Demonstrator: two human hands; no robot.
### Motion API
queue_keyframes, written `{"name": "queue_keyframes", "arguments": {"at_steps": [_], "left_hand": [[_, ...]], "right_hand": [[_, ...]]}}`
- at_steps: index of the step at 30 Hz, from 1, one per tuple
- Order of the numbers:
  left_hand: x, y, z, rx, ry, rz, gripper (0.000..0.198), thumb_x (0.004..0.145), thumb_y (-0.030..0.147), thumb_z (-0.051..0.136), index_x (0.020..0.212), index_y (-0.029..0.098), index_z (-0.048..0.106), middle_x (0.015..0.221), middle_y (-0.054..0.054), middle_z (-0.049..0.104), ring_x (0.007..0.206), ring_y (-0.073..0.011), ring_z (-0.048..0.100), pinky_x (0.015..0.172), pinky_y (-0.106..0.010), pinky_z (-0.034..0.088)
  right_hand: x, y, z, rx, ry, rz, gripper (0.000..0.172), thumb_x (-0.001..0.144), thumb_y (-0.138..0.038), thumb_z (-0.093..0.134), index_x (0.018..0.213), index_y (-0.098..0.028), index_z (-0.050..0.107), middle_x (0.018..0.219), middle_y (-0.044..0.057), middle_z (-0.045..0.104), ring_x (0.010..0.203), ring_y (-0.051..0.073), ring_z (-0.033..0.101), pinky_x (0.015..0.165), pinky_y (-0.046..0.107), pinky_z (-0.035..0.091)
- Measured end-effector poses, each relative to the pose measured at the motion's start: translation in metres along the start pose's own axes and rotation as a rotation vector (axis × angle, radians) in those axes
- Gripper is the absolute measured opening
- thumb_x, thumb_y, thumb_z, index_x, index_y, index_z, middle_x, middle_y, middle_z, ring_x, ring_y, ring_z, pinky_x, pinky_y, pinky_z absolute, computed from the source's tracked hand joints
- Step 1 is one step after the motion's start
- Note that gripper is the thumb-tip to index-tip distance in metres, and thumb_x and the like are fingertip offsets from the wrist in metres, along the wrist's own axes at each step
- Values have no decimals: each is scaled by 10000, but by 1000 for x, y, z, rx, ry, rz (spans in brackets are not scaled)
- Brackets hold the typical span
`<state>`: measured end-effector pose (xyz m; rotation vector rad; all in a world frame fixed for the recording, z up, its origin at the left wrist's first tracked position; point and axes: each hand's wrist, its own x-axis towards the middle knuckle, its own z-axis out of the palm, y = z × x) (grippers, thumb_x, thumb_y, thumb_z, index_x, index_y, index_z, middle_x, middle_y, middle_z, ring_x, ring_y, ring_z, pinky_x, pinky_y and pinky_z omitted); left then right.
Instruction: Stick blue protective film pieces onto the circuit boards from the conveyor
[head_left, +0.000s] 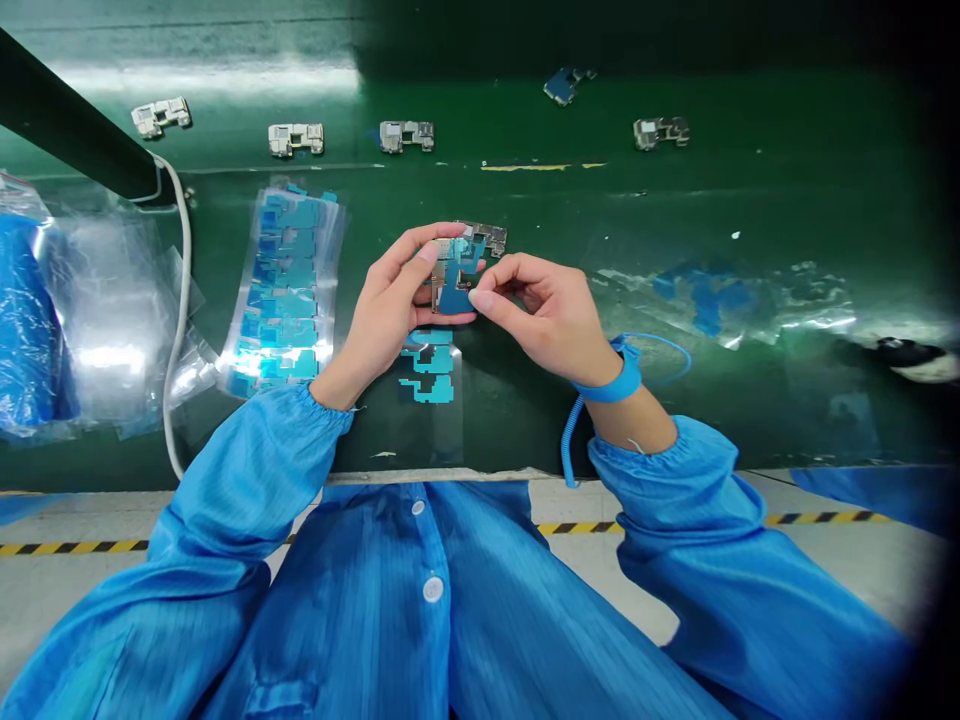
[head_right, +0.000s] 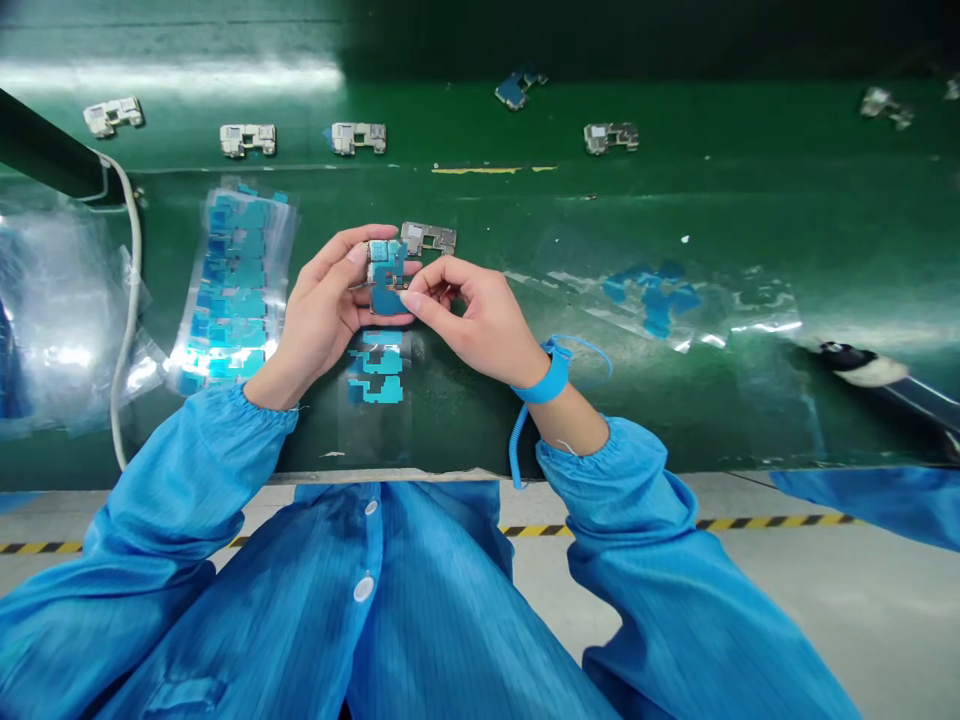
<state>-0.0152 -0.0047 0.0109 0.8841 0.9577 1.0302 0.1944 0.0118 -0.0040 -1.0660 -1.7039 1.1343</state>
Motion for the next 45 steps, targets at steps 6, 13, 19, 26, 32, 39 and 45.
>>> {"name": "queue_keyframes", "arguments": {"at_steps": [6,13,19,26,32,39,45], "left_hand": [[0,1,1,-5,-11,-42,474,1123,628,549,1446,304,674,1250,-45,835,1218,-285,825,969,-412,725],[1,-2,1,-17,-31,-42,484,1109,661,560,1416,310,693,1250,-63,831,1203,-297,831,945,-393,716],[1,0,0,-20,-53,-60,471,1103,632,560,1422,312,690,1306,-75,827,1131,-274,837,933,-389,728],[1,1,1,-22,-38,-65,457,1093,631,585,1405,319,703,1290,-80,819,1160,-302,836,955,-439,733],[1,1,0,-38,-53,-59,430,1123,577,544,1412,301,702,1246,-78,832,1137,-302,837,962,-458,741],[1,1,1,-7,-42,-79,470,1125,608,530,1456,310,680,1208,-54,852,1140,-282,829,962,-404,741],[1,0,0,-7,-47,-80,480,1119,631,546,1454,314,676,1207,-66,856,1161,-301,829,951,-411,738]], "right_hand": [[0,2,2,28,7,-2,487,932,-741,847,881,-264,758,870,32,740,1008,256,769,860,388,660],[1,1,2,39,-15,33,515,887,-759,881,852,-263,748,851,30,740,1014,270,772,883,421,674],[1,0,2,66,-10,31,380,922,-580,919,861,-246,747,870,47,738,1134,323,796,854,429,685],[0,-2,2,74,-5,71,320,926,-487,927,851,-236,744,859,42,727,1127,324,796,892,456,694],[1,0,2,67,-10,68,388,907,-567,943,847,-243,739,863,41,731,1111,316,792,899,458,698],[1,-2,2,54,0,75,411,908,-592,939,843,-240,739,854,36,727,1073,295,788,902,451,695],[0,0,2,49,-3,71,402,907,-580,945,841,-243,737,857,41,732,1072,297,788,904,453,694]]}}
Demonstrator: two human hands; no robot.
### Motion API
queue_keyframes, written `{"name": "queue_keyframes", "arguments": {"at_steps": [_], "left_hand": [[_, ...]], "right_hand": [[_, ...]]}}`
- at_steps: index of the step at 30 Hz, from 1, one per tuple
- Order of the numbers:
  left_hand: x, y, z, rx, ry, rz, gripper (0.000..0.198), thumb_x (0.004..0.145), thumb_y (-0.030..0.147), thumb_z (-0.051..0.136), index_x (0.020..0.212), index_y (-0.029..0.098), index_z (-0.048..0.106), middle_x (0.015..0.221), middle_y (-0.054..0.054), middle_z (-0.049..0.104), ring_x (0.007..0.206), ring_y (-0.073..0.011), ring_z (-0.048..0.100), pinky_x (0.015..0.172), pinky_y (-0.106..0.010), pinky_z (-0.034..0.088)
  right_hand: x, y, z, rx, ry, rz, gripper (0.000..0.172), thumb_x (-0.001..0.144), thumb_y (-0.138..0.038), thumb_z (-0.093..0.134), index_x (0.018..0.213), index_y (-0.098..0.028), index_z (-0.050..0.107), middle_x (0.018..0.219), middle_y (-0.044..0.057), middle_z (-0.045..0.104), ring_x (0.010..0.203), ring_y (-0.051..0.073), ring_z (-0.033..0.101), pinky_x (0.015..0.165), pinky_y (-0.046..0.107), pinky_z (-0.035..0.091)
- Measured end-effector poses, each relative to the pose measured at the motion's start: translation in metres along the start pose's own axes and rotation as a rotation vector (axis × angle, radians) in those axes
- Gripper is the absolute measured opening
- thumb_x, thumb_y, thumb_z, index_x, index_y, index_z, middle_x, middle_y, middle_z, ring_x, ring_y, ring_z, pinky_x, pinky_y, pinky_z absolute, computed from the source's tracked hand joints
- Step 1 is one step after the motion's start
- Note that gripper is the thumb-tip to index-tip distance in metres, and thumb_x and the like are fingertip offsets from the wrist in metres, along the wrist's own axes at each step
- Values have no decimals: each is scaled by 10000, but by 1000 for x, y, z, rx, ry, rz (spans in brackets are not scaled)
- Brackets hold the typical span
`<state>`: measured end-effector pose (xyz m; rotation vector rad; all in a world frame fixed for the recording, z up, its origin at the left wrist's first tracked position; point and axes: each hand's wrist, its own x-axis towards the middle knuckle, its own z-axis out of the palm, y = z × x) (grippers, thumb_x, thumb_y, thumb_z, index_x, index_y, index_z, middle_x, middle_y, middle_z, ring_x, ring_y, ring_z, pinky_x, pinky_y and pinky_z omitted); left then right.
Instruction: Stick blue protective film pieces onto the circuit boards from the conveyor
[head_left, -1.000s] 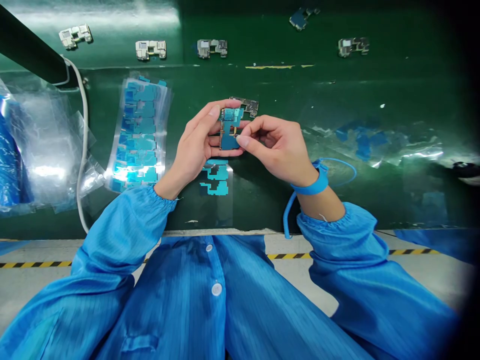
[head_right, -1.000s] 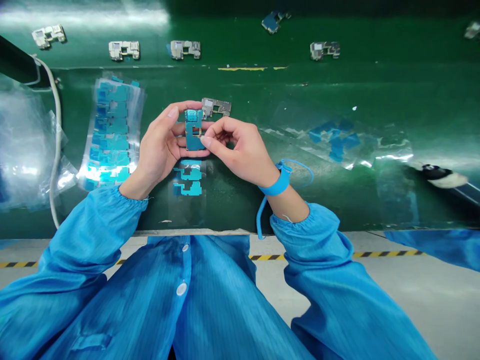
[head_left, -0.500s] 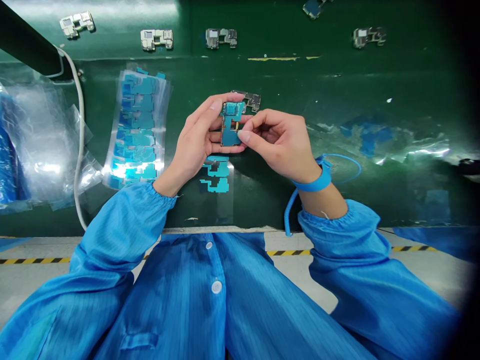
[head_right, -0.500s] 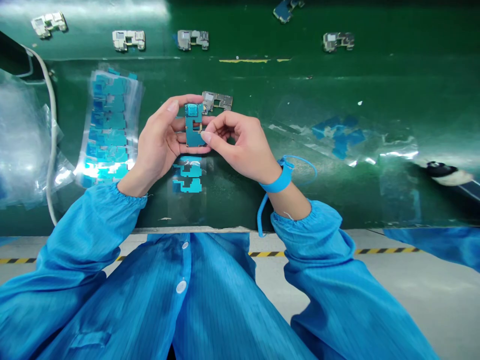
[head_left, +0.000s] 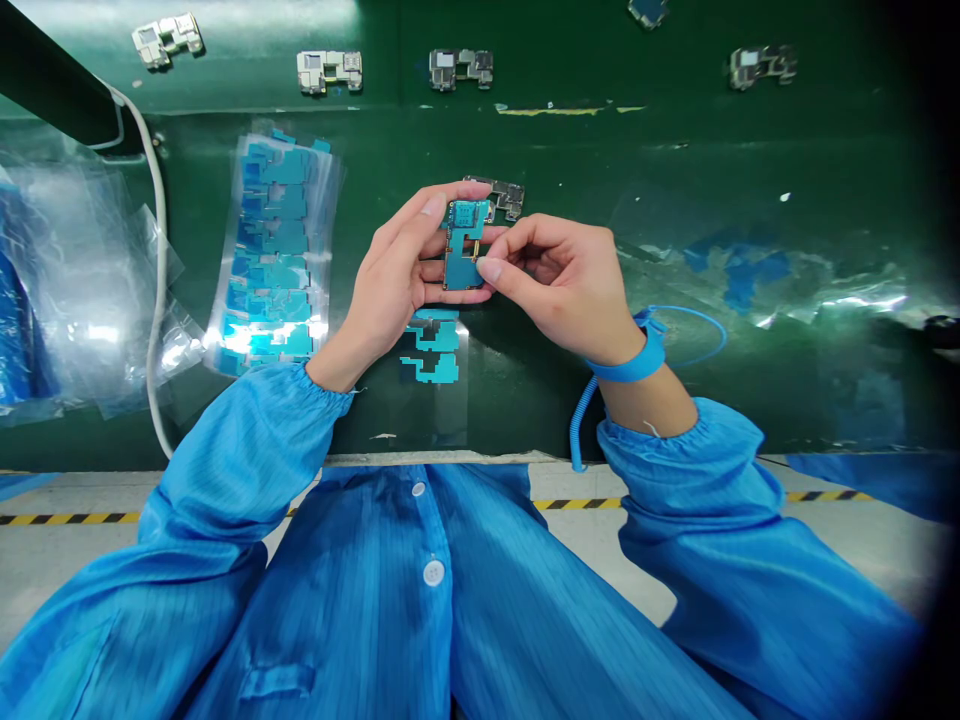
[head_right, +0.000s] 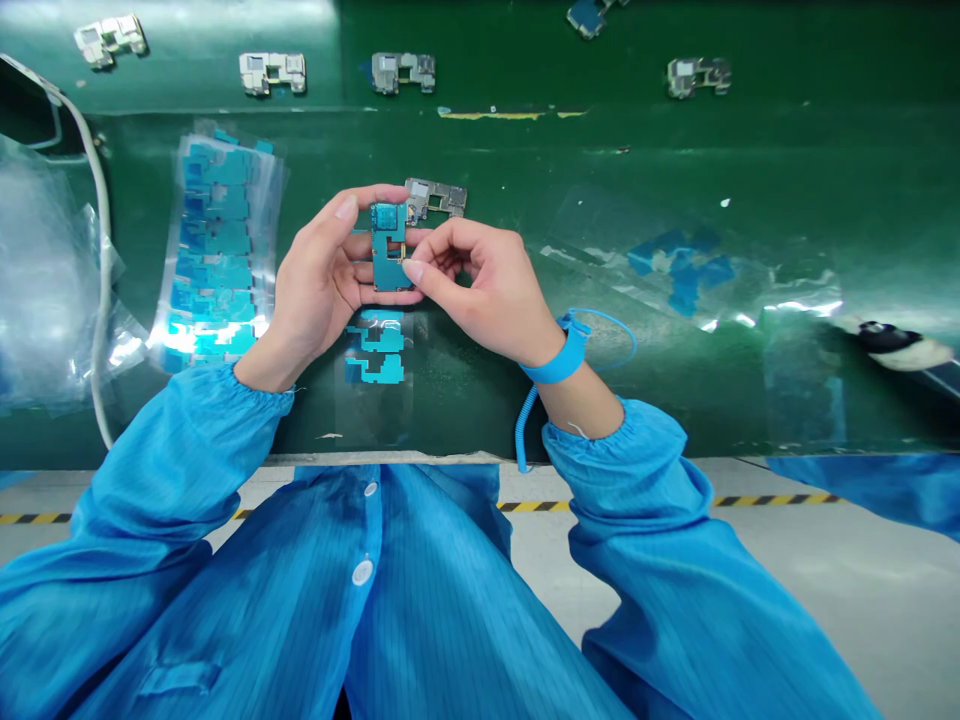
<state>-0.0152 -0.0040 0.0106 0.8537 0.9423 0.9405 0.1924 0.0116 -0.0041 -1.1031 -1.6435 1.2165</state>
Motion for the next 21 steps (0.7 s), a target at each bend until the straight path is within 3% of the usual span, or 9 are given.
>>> {"name": "queue_keyframes", "arguments": {"at_steps": [10,21], "left_hand": [[4,-4,-1,32,-13,55,596,1012,739,600,1444,339,701,1261,-56,865,1141,-315,850,909,-452,758],[3,-5,-1,33,-25,63,575,1053,712,568,1442,303,677,1311,-64,861,1131,-302,860,892,-419,754]], "right_hand": [[-1,-2,1,3,1,-24,402,929,-581,923,840,-237,737,853,42,747,1077,291,795,940,438,692],[-2,-1,2,26,6,-34,313,924,-461,939,831,-236,742,847,45,740,1110,311,800,896,433,696]]}}
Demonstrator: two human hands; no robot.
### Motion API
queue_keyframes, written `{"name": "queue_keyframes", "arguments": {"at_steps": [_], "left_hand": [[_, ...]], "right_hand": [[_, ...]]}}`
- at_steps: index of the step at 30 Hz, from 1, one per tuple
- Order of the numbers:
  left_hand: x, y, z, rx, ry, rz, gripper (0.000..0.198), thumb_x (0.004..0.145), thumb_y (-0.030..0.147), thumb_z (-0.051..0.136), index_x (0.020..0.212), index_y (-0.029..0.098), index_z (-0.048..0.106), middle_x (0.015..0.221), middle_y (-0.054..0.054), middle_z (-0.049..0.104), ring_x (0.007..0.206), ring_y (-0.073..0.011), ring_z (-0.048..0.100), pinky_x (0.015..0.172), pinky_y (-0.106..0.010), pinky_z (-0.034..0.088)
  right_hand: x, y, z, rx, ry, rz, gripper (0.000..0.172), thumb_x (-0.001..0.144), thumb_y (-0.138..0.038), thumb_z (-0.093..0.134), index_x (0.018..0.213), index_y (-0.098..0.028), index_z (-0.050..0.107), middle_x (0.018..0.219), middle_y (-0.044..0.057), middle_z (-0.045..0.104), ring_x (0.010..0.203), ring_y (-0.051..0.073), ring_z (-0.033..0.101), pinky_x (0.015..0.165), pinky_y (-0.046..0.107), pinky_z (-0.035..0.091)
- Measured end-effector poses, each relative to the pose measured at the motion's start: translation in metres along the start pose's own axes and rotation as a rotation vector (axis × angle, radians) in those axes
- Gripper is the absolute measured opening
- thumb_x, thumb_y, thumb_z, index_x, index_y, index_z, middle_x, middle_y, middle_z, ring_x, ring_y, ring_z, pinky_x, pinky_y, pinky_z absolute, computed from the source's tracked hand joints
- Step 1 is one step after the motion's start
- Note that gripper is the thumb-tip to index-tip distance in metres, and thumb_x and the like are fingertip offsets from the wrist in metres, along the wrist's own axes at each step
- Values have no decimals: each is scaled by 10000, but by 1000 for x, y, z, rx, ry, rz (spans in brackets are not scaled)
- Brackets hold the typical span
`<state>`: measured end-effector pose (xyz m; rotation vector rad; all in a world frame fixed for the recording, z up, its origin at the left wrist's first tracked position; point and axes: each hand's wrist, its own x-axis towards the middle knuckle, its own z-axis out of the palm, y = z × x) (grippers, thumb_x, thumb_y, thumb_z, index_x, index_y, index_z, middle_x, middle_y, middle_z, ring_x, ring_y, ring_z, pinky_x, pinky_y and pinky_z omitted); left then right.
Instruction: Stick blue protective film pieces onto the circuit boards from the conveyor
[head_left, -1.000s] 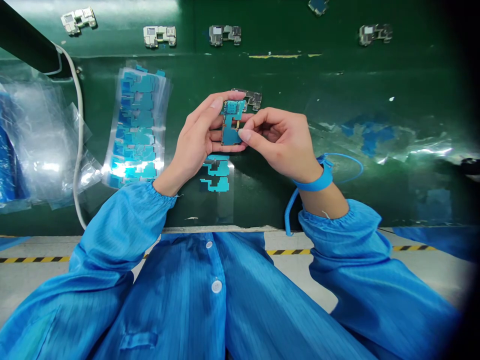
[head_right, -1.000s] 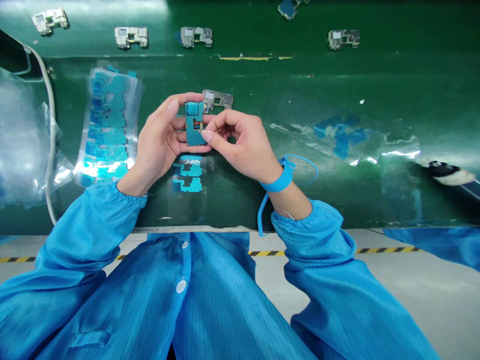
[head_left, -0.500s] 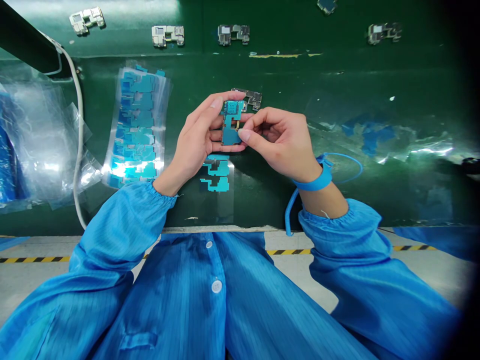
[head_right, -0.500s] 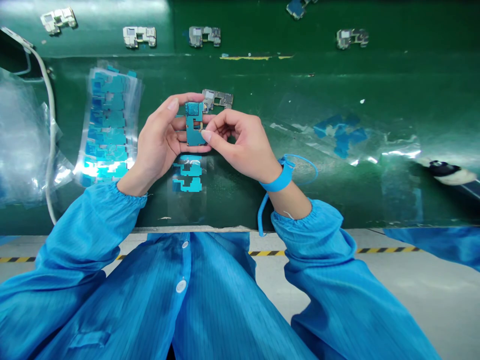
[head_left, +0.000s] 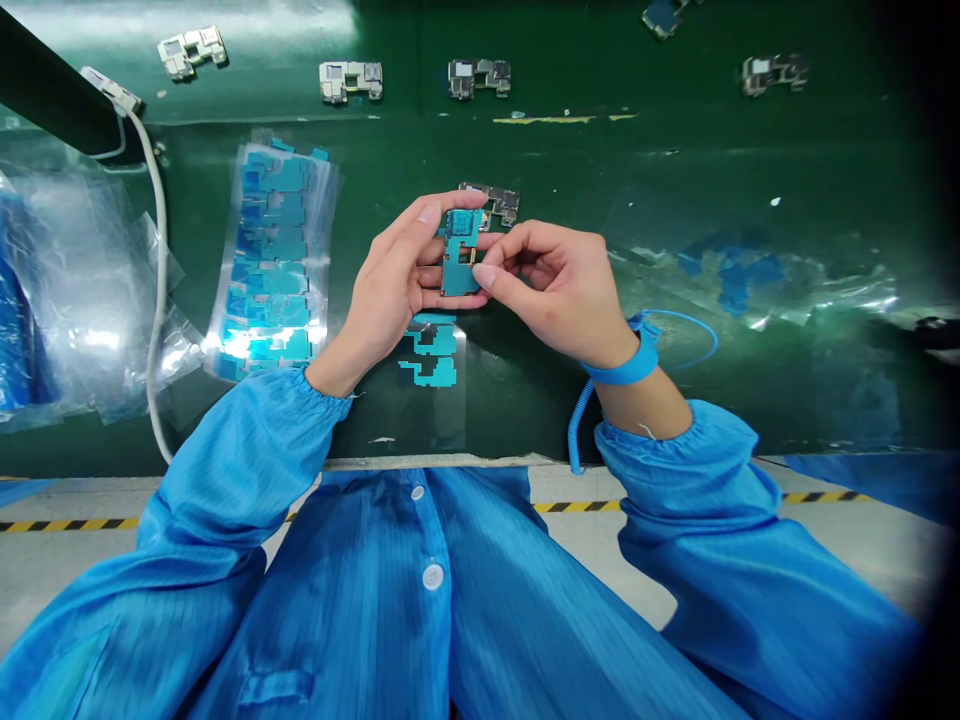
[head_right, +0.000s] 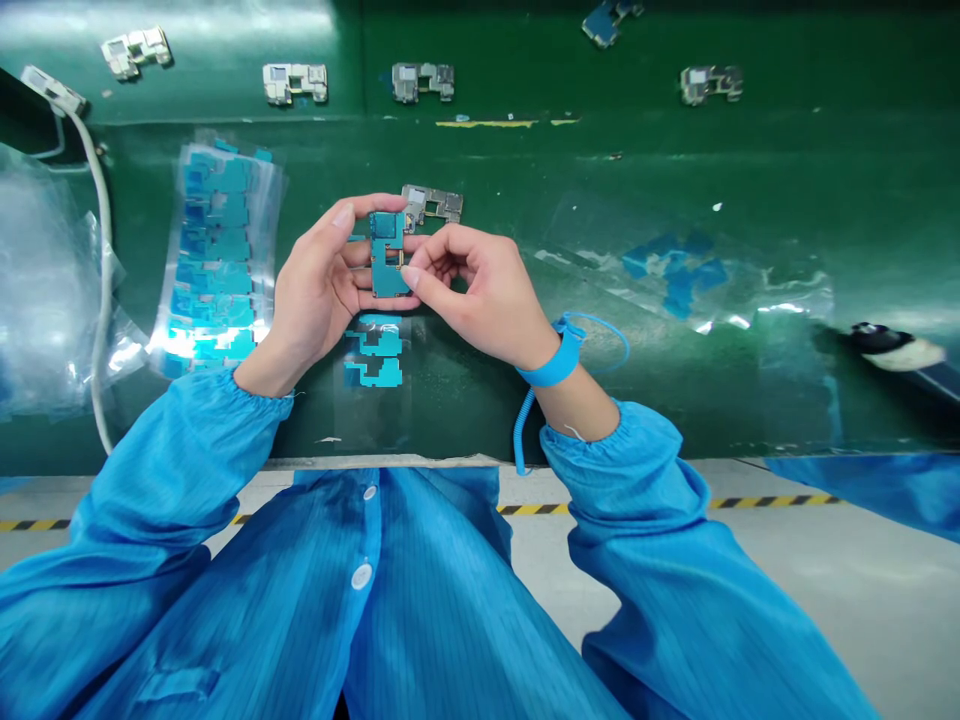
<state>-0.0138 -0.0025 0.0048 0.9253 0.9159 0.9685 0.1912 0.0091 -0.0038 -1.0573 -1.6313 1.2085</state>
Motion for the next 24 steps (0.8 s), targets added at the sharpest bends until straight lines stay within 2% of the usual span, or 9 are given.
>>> {"name": "queue_keyframes", "arguments": {"at_steps": [10,16,24], "left_hand": [[-2,2,3,27,29,-14,590,1083,698,534,1488,290,666,1322,-54,862,1150,-277,856,929,-384,743],[-3,0,1,69,12,21,642,1078,735,513,1519,290,652,1308,-80,854,1200,-301,848,975,-437,739],[-5,3,5,94,33,21,535,1105,655,512,1467,288,652,1331,-60,834,1257,-328,831,981,-499,745]], "right_hand": [[1,0,-1,-14,-9,5,348,904,-491,949,835,-237,722,840,39,726,1037,278,779,853,402,678],[1,0,-1,8,-4,-9,315,910,-435,940,830,-233,713,811,29,698,984,259,773,782,369,641],[2,-1,-2,-25,-25,12,341,911,-479,932,837,-232,708,844,33,721,997,253,753,795,362,626]]}}
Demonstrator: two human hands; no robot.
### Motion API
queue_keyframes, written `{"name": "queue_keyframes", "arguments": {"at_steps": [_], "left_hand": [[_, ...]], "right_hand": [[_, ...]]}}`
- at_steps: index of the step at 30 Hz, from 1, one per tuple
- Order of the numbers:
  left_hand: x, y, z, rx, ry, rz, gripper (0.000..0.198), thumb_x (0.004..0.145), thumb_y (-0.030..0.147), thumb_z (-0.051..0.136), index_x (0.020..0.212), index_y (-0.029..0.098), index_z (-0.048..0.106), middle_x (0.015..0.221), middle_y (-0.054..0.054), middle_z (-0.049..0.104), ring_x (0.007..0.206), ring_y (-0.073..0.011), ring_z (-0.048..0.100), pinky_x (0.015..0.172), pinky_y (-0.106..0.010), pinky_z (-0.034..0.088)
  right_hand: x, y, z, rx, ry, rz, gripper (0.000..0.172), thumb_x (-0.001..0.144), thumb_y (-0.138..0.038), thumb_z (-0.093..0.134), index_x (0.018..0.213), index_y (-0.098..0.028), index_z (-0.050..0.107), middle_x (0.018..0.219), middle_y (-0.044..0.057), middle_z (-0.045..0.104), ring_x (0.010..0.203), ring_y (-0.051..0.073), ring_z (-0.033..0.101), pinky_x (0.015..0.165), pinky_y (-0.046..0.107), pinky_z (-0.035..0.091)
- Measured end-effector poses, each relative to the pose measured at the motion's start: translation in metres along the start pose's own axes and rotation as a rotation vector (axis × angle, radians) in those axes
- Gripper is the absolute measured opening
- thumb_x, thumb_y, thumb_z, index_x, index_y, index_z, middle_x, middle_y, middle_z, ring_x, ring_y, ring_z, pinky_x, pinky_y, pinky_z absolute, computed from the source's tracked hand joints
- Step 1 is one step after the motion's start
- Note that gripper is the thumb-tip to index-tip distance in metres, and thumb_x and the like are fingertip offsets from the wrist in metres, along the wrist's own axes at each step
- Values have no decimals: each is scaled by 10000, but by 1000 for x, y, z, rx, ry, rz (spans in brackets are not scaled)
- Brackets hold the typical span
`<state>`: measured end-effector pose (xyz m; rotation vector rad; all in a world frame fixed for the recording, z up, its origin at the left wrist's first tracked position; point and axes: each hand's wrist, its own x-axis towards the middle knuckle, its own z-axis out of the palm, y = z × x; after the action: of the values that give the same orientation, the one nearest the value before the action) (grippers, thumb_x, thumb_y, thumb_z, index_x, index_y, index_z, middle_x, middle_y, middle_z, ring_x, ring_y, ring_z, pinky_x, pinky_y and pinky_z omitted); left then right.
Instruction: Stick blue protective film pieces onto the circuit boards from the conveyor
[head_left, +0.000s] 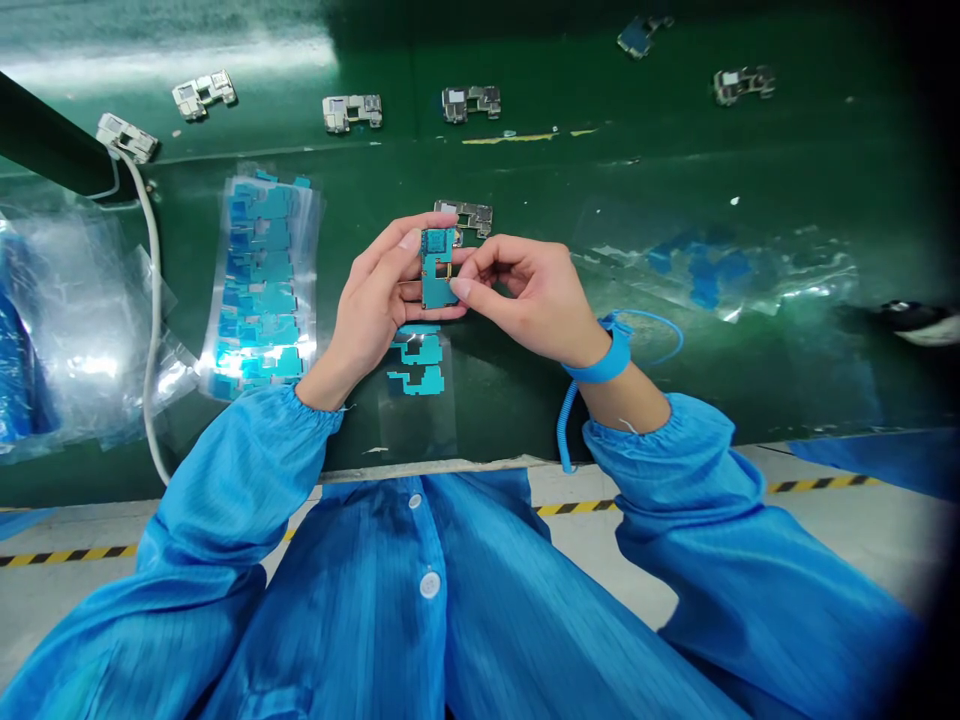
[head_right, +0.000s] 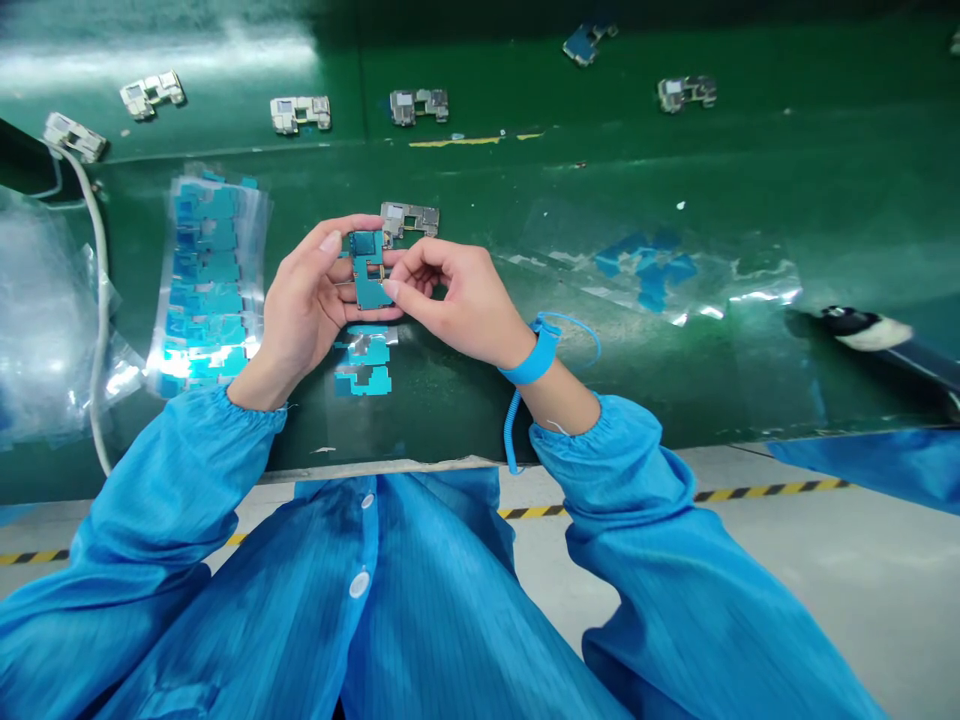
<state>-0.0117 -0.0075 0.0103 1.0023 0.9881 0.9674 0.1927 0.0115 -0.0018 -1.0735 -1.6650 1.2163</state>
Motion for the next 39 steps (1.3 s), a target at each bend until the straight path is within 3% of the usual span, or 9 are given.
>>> {"name": "queue_keyframes", "arguments": {"at_steps": [14,19,24,39], "left_hand": [[0,-5,0,-11,2,27,511,1065,623,594,1460,307,660,1299,-60,839,1253,-315,830,986,-467,742],[1,-8,-1,-5,-15,46,557,1023,608,696,1494,315,646,1139,-51,836,1294,-328,807,1027,-490,733],[1,-8,0,-5,10,46,513,1024,581,700,1462,315,669,1062,-31,823,1190,-303,828,1010,-500,739],[1,-3,-3,-18,-13,15,495,1021,555,604,1450,312,653,1330,-53,837,1209,-301,845,941,-446,752]], "right_hand": [[1,-2,1,-7,1,43,388,877,-544,943,815,-254,693,838,44,724,1041,281,757,780,372,631],[1,-4,0,-7,-3,51,391,868,-553,940,811,-254,694,855,51,739,1069,290,762,788,371,630],[1,-4,0,-11,0,45,364,872,-512,946,811,-253,697,863,56,748,1090,299,766,805,378,638],[1,-1,-1,-3,2,17,323,887,-463,934,827,-246,702,879,50,762,1056,281,775,772,366,622]]}}
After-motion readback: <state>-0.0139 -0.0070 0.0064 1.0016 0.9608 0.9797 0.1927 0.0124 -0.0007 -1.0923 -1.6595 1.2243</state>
